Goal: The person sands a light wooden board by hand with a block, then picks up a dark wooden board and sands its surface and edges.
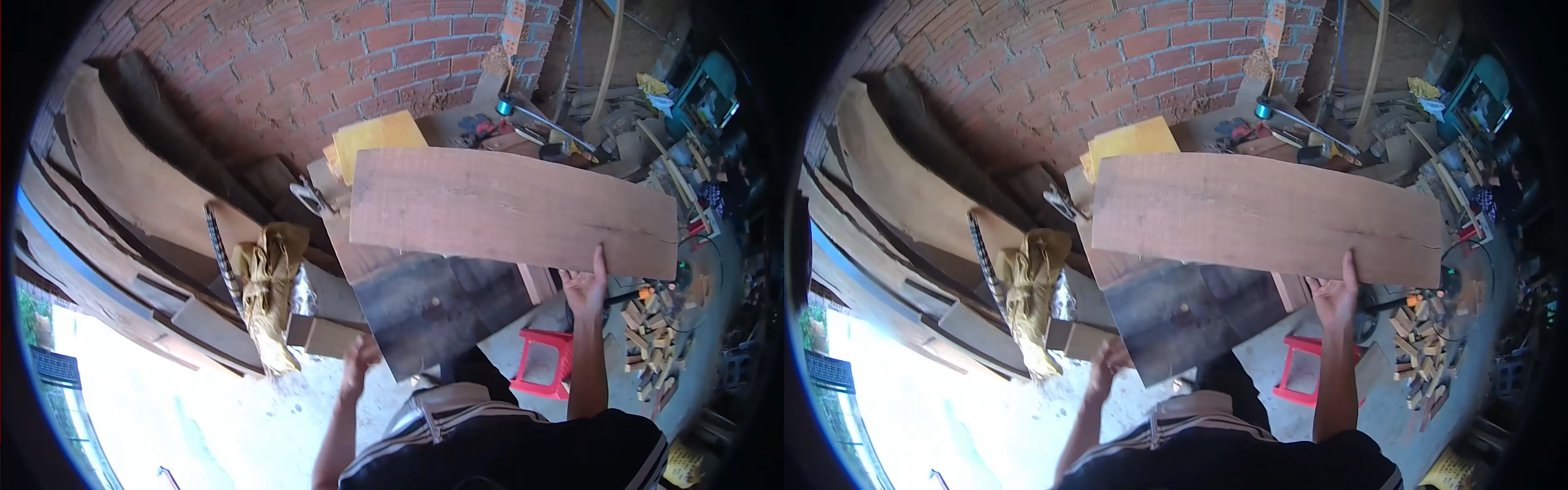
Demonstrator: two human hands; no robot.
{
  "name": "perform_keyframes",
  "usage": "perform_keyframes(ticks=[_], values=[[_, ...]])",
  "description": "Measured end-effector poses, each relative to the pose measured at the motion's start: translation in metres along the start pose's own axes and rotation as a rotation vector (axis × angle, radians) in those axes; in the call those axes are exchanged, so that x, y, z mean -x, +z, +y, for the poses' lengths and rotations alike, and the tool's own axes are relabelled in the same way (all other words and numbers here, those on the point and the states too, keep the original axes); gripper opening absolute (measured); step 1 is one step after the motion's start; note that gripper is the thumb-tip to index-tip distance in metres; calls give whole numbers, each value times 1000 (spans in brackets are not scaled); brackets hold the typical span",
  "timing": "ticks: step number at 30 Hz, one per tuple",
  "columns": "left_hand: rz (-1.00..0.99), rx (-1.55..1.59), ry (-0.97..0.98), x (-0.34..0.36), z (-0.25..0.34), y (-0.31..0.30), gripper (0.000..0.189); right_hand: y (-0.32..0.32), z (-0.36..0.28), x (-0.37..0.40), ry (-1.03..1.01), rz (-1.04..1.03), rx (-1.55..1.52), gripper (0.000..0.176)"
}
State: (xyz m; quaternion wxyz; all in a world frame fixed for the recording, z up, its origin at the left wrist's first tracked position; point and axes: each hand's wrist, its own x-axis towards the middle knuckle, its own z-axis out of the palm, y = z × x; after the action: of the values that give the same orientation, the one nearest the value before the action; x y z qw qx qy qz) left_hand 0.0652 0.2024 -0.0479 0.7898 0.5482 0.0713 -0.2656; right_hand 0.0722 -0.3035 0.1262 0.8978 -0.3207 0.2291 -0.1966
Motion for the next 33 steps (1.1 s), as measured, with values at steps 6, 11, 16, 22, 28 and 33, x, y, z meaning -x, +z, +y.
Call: perform_keyframes(ticks=[6, 11, 16, 22, 28, 33], values=[[91, 289, 143, 30, 122, 39, 78, -43, -36, 95, -161, 26, -2, 59], [-275, -4, 92, 94, 106, 35, 69, -43, -7, 115, 34, 1, 224, 67], [28, 30, -9, 166, 46, 10, 36, 12, 38, 70, 325, -184, 457, 70], [326, 64, 18, 220, -12, 21, 35, 63, 142, 2, 537, -315, 884, 54], [480, 272, -76, 267, -79, 40, 34, 124, 189, 19, 487, -577, 1136, 38], [546, 430, -279, 258, -97, 111, 45, 177, 168, 28, 463, -898, 1284, 68]])
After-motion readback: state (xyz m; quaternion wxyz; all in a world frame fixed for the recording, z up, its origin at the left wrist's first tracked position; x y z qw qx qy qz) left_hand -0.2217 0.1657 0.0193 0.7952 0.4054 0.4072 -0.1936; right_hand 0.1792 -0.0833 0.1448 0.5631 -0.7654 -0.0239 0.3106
